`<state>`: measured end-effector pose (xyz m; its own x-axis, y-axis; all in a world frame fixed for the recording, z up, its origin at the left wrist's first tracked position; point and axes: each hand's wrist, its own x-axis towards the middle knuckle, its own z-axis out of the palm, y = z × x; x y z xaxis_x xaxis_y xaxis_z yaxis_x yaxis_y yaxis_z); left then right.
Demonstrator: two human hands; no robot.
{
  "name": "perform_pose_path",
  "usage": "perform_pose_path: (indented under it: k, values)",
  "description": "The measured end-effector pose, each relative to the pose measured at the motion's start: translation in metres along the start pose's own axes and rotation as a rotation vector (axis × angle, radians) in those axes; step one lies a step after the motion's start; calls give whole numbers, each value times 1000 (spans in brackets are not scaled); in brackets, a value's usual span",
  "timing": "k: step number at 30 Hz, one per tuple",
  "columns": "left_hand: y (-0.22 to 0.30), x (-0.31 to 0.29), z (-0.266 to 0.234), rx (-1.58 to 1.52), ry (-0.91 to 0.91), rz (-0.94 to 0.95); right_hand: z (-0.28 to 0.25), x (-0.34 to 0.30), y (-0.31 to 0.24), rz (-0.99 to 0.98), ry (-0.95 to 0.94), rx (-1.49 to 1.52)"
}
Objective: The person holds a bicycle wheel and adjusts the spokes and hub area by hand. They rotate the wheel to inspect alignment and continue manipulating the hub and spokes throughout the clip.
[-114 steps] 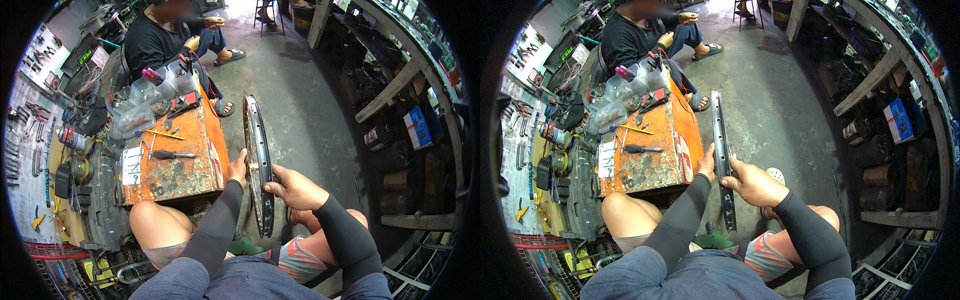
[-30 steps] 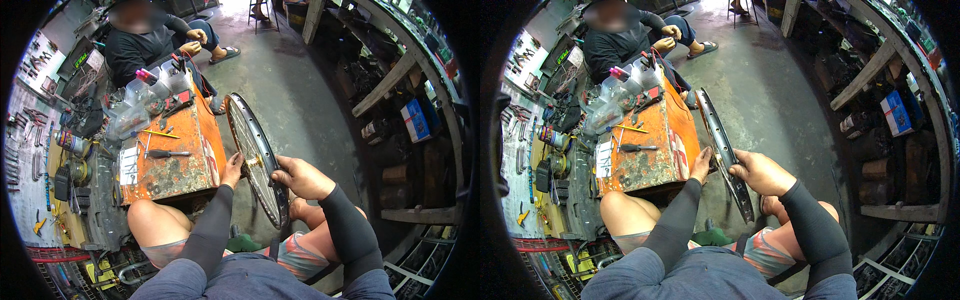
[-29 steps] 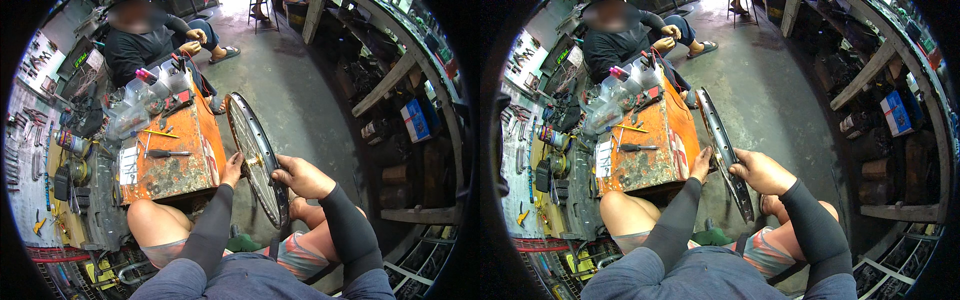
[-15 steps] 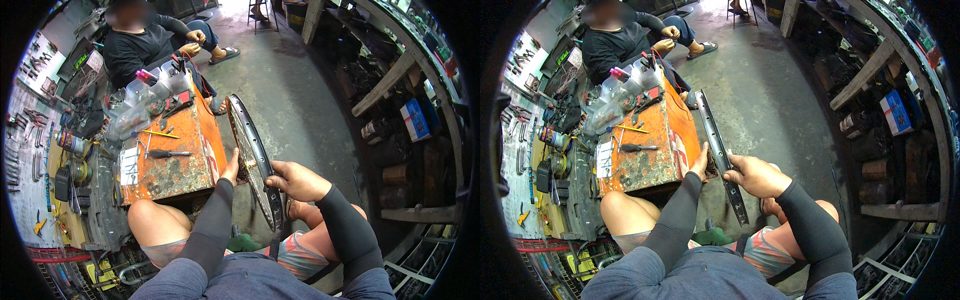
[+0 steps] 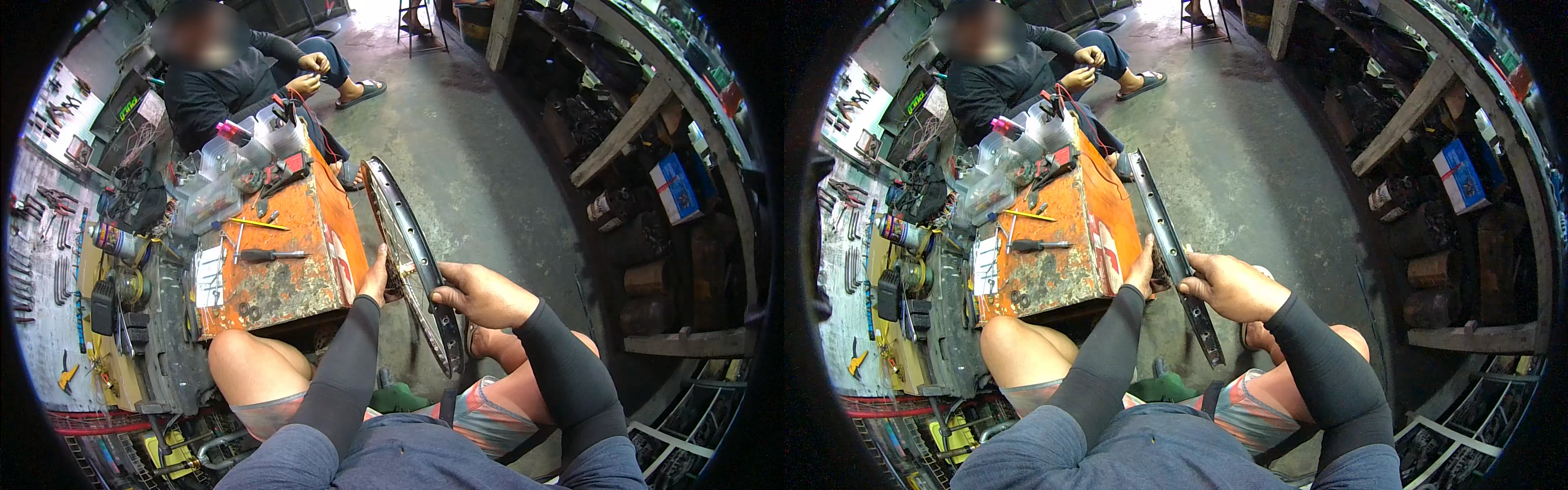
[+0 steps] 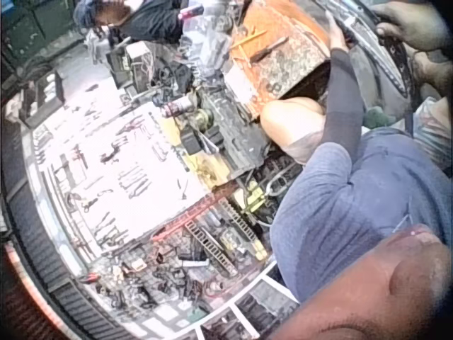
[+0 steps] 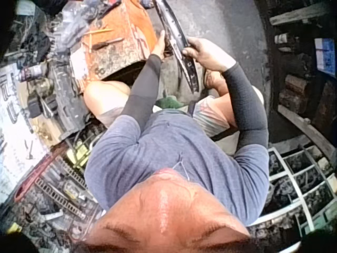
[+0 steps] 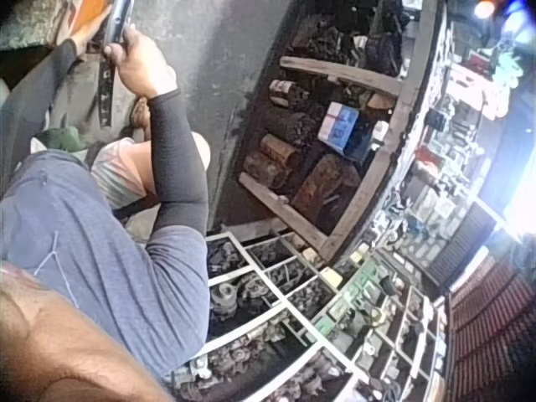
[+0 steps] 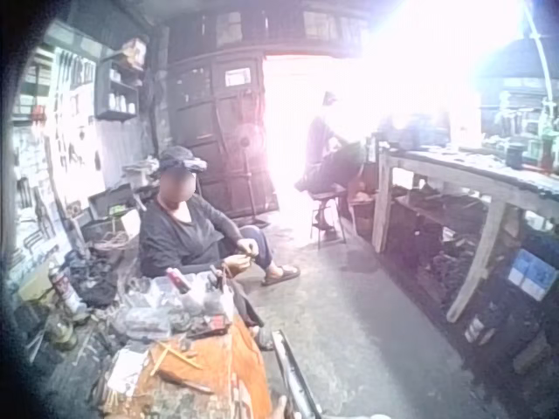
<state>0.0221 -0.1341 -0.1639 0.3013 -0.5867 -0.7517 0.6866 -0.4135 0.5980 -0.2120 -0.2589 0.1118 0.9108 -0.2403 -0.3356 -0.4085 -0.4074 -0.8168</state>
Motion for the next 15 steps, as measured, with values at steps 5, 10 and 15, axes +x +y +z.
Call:
perform_pose_path:
  k: [5,10,15]
  values:
    - [-2,-8,9,39,151,106,-1,0,2,28,-12,-5]
    - [-6,1,1,107,153,139,-1,1,2,24,-20,7]
    - [-15,23,-22,92,152,154,-4,3,-10,18,-34,10]
